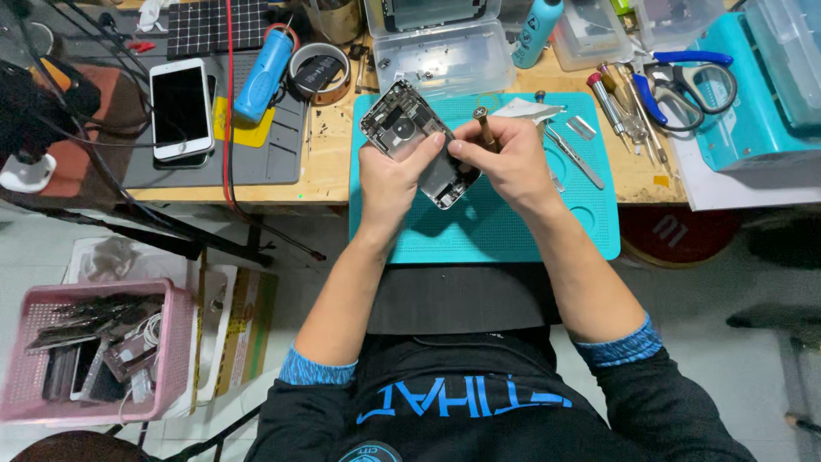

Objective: The person disassembles a smartphone at a repair workbench. They peel a white adhesive strip from the phone body, remove the internal metal plate, and use a screwdriver to unscrew and pry small internal components from the chassis, turning the phone over to work on different sides.

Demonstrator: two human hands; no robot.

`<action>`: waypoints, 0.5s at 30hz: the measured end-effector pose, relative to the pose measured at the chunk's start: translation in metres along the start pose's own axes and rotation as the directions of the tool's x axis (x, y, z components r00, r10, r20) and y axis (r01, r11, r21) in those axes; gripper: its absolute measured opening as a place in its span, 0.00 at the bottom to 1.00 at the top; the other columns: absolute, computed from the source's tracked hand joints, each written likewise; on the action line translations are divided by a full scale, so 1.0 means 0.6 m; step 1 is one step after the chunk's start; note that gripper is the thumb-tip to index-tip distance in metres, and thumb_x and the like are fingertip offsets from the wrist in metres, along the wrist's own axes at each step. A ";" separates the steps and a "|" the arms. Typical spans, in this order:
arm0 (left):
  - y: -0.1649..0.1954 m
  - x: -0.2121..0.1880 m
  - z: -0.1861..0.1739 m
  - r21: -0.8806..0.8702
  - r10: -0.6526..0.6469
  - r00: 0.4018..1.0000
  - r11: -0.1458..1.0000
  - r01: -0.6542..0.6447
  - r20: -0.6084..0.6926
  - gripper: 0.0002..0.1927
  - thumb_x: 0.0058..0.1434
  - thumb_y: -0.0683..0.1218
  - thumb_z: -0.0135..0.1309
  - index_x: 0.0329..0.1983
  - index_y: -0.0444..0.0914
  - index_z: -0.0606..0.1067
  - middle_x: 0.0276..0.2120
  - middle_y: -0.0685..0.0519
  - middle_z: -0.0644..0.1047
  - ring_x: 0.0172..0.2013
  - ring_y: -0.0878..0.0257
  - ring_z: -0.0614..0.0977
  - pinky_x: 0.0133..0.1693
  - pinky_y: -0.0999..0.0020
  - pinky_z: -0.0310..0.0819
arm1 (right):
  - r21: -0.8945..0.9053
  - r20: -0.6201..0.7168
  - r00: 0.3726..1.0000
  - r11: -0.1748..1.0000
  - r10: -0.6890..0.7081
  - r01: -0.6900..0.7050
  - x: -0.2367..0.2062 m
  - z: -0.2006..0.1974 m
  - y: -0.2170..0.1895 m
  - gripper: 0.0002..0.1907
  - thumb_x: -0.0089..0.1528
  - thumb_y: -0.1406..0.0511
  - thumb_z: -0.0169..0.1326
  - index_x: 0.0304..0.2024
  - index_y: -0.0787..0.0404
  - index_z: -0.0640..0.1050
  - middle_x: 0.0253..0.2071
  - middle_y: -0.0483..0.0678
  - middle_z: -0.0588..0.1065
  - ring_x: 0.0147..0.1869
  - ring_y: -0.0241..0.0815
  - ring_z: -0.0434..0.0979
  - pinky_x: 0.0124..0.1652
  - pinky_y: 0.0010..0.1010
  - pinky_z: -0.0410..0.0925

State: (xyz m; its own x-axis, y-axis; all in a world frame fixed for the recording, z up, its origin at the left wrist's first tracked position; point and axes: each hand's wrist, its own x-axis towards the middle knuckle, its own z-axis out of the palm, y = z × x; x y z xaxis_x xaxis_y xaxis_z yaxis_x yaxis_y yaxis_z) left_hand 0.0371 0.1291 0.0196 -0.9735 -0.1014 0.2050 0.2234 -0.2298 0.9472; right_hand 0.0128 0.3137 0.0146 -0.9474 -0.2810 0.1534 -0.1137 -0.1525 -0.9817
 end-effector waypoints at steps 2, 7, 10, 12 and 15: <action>0.001 -0.001 0.000 0.048 0.016 1.000 0.999 -0.016 0.005 0.08 0.62 0.38 0.63 0.43 0.29 0.81 0.38 0.51 0.83 0.38 0.68 0.82 0.41 0.71 0.78 | 0.002 -0.004 1.000 1.000 0.011 -0.011 0.000 -0.001 -0.001 0.07 0.63 0.69 0.64 0.42 0.68 0.81 0.33 0.42 0.78 0.34 0.29 0.76 0.36 0.22 0.70; 0.002 0.000 0.002 -0.035 -0.006 1.000 0.999 0.006 -0.007 0.08 0.61 0.39 0.63 0.43 0.30 0.81 0.39 0.52 0.84 0.38 0.68 0.84 0.42 0.71 0.80 | -0.006 0.012 1.000 1.000 0.001 -0.001 0.002 -0.002 -0.004 0.08 0.64 0.69 0.63 0.43 0.68 0.82 0.33 0.42 0.78 0.36 0.30 0.76 0.38 0.22 0.70; 0.001 0.002 0.004 0.011 -0.003 1.000 1.000 0.003 0.012 0.08 0.61 0.39 0.63 0.42 0.30 0.81 0.38 0.52 0.84 0.38 0.68 0.83 0.41 0.71 0.80 | 0.005 -0.021 1.000 1.000 0.022 -0.022 0.002 -0.004 -0.004 0.07 0.63 0.69 0.63 0.42 0.68 0.82 0.32 0.43 0.79 0.34 0.31 0.77 0.36 0.23 0.71; 0.001 0.004 0.005 0.084 -0.010 1.000 0.996 0.009 0.014 0.08 0.61 0.39 0.63 0.42 0.30 0.81 0.37 0.51 0.84 0.37 0.68 0.83 0.40 0.71 0.79 | -0.011 -0.025 0.999 1.000 0.019 -0.019 0.001 -0.007 -0.005 0.08 0.63 0.69 0.63 0.42 0.68 0.82 0.32 0.43 0.79 0.34 0.31 0.76 0.36 0.22 0.70; 0.000 0.003 0.006 0.055 -0.001 0.999 0.999 -0.001 0.037 0.08 0.61 0.39 0.63 0.42 0.31 0.82 0.38 0.51 0.84 0.38 0.68 0.84 0.42 0.71 0.80 | -0.050 -0.020 1.000 0.999 -0.004 0.003 -0.001 -0.009 -0.004 0.08 0.64 0.69 0.63 0.43 0.68 0.82 0.33 0.43 0.79 0.35 0.30 0.76 0.36 0.22 0.70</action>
State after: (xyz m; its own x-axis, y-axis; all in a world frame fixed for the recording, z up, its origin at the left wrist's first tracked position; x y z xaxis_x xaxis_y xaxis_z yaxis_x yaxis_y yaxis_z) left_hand 0.0352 0.1323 0.0210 -0.9748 -0.0649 0.2135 0.2218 -0.1764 0.9590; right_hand 0.0118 0.3195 0.0165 -0.9527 -0.2614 0.1548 -0.1310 -0.1061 -0.9857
